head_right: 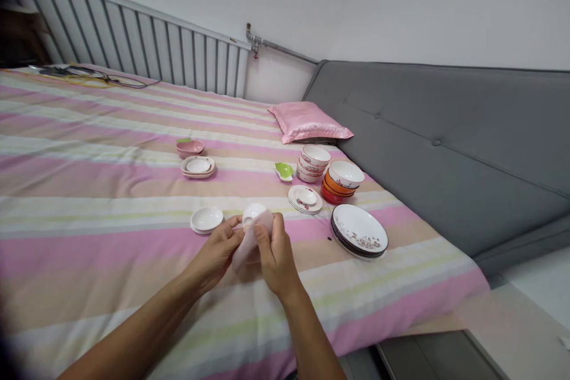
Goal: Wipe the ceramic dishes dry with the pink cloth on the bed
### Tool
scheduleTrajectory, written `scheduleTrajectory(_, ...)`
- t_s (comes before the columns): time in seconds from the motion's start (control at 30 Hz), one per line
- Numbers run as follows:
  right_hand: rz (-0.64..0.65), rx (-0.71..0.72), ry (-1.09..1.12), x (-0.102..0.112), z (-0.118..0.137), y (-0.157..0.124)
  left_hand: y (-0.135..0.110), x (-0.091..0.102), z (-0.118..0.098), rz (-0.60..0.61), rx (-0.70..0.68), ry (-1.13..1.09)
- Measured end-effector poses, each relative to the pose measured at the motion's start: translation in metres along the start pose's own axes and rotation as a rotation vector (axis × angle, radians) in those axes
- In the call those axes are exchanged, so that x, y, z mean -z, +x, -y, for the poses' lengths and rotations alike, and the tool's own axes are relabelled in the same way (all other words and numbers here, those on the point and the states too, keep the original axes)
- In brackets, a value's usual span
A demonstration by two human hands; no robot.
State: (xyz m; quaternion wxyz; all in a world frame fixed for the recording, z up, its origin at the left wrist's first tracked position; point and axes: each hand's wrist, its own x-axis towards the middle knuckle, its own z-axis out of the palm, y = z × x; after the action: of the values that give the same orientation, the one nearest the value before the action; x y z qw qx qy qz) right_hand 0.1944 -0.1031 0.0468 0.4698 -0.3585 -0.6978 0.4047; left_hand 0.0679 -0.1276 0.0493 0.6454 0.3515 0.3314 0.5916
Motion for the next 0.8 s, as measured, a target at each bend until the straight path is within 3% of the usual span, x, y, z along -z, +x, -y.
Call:
scheduleTrajectory(0.27,-0.045,-0.026,-0.130,-0.006,-0.013,-0.004,-0.001,-0.004,0.006,-0.069,0.043,0.030)
scheduleTrajectory(0.43,-0.028,-0.045,-0.027,0.001,-0.006,-0.003,-0.001,0.004,-0.006,-0.018,0.096,0.198)
scheduleTrajectory(0.6,0.089,-0.106,0.114,0.007,0.007,-0.002,0.003,0.017,-0.017,0.108,-0.080,0.296)
scheduleTrajectory(0.8,0.105,-0.093,0.083,0.007,0.012,0.000,0.002,0.020,-0.020,0.151,-0.074,0.322)
